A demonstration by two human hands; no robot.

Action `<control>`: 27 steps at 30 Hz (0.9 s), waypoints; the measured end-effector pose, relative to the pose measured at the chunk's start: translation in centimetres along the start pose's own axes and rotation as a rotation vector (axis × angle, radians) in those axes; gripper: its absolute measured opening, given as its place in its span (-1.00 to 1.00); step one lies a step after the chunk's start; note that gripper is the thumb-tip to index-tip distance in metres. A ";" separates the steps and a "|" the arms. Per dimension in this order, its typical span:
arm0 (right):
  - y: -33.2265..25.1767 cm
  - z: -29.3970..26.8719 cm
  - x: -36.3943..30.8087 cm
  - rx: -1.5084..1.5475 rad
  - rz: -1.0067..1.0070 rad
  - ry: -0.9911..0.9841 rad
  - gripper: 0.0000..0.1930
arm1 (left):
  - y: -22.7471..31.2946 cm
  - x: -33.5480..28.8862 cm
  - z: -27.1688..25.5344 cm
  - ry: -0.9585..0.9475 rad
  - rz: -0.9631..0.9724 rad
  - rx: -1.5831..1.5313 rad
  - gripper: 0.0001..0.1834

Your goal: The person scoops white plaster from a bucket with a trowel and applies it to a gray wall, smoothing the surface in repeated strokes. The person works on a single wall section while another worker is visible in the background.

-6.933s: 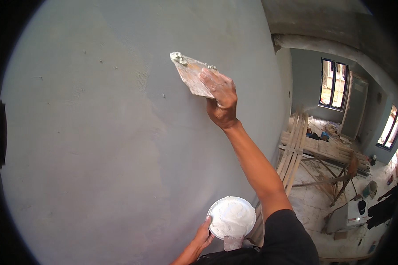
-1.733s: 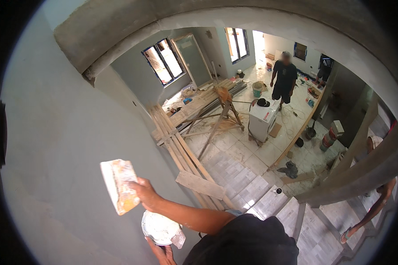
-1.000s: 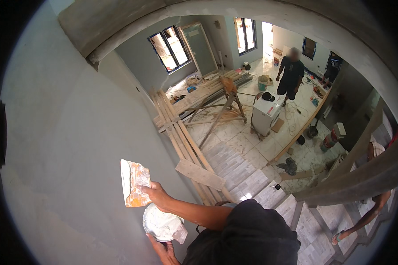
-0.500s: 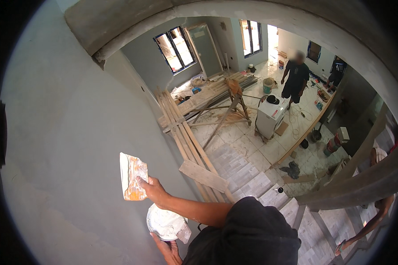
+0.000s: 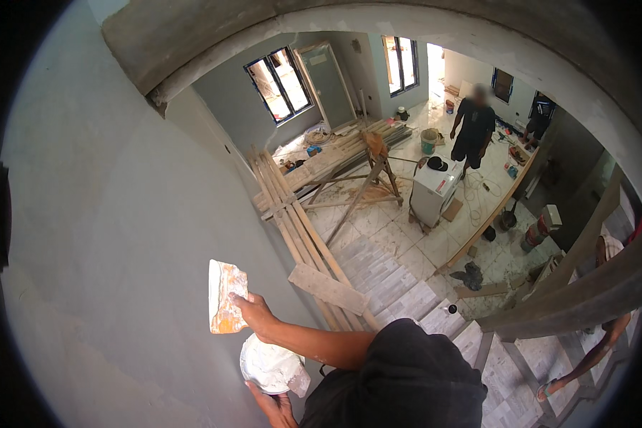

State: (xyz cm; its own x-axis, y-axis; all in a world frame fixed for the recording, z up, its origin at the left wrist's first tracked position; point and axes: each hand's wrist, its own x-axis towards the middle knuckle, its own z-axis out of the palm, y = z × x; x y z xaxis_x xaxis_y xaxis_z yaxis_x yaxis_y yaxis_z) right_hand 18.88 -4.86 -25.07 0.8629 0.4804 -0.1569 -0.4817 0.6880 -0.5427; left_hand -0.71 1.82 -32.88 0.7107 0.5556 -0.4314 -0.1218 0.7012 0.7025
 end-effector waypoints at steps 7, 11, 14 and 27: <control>-0.1 -0.6 0.2 0.044 0.038 -0.029 -0.63 | -0.4 0.2 -0.3 0.005 0.003 -0.003 -0.36; -0.2 -0.5 0.0 0.072 0.038 -0.049 -0.62 | -0.5 0.2 -0.4 0.004 0.006 -0.005 -0.35; 0.0 -0.8 0.2 0.102 0.023 -0.069 -0.62 | -0.5 0.1 -0.2 -0.010 0.009 -0.015 -0.34; -0.5 -0.5 -0.5 0.096 -0.053 -0.150 -0.60 | -0.6 0.0 -0.5 -0.024 0.012 0.010 -0.35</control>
State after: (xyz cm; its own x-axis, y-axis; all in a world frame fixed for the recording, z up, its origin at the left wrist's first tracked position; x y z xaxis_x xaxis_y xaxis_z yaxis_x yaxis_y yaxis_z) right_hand 18.73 -5.74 -25.12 0.8583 0.5131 -0.0020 -0.4552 0.7597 -0.4644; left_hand -0.99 1.63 -33.61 0.7256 0.5533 -0.4091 -0.1238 0.6899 0.7133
